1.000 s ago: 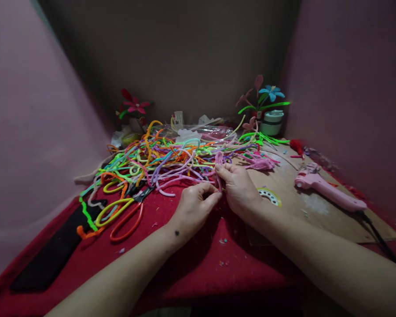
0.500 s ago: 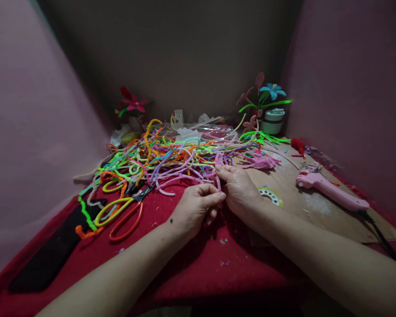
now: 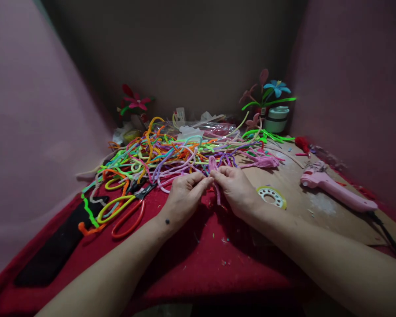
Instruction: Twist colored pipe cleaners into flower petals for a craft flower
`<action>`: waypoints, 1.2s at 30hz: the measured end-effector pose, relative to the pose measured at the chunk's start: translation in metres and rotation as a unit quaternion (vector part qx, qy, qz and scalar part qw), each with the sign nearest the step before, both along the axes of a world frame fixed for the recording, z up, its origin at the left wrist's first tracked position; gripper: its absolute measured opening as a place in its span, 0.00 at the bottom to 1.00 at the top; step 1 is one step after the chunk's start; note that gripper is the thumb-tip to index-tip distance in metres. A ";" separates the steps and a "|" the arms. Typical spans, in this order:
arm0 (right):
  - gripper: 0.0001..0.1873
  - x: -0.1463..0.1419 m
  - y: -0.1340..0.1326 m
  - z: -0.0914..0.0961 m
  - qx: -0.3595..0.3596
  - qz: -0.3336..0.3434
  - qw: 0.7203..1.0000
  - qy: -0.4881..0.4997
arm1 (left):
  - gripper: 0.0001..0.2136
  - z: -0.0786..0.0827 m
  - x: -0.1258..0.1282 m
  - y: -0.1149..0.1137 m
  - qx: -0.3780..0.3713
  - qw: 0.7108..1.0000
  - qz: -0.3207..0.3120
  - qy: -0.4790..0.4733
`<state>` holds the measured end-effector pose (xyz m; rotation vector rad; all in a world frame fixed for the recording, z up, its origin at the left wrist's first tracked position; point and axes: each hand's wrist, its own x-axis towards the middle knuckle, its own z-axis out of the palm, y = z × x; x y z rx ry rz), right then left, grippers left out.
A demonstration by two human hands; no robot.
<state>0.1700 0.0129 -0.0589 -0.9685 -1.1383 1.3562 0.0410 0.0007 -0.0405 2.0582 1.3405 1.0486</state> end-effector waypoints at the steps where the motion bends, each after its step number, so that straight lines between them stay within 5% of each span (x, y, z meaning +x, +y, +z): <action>1: 0.16 -0.001 0.000 -0.001 0.004 -0.004 1.000 -0.020 | 0.16 0.000 -0.002 -0.001 0.055 0.997 0.010 0.043; 4: 0.18 -0.003 -0.001 -0.001 0.019 -0.001 0.998 -0.057 | 0.13 0.002 -0.008 -0.003 0.201 0.965 0.011 0.166; 6: 0.18 -0.004 -0.003 0.000 0.027 0.002 0.997 -0.074 | 0.13 0.004 -0.011 -0.003 0.228 0.954 0.003 0.196; 14: 0.16 -0.001 -0.005 0.001 0.037 -0.012 0.996 -0.074 | 0.13 0.006 -0.009 -0.003 0.139 0.983 -0.002 0.117; 18: 0.15 0.000 -0.001 0.001 0.020 0.052 0.998 -0.036 | 0.15 0.012 -0.013 0.000 -0.015 1.000 0.000 -0.006; 22: 0.16 0.001 -0.003 0.003 -0.005 0.095 0.995 -0.034 | 0.12 0.017 -0.021 0.010 -0.133 0.981 -0.026 -0.140; 28: 0.06 0.002 -0.007 0.003 -0.056 0.182 0.982 -0.004 | 0.09 0.015 -0.026 0.013 -0.146 0.968 -0.022 -0.204; 36: 0.08 0.001 -0.006 0.001 -0.066 0.189 0.980 0.018 | 0.08 0.013 -0.022 0.010 -0.226 0.937 -0.060 -0.259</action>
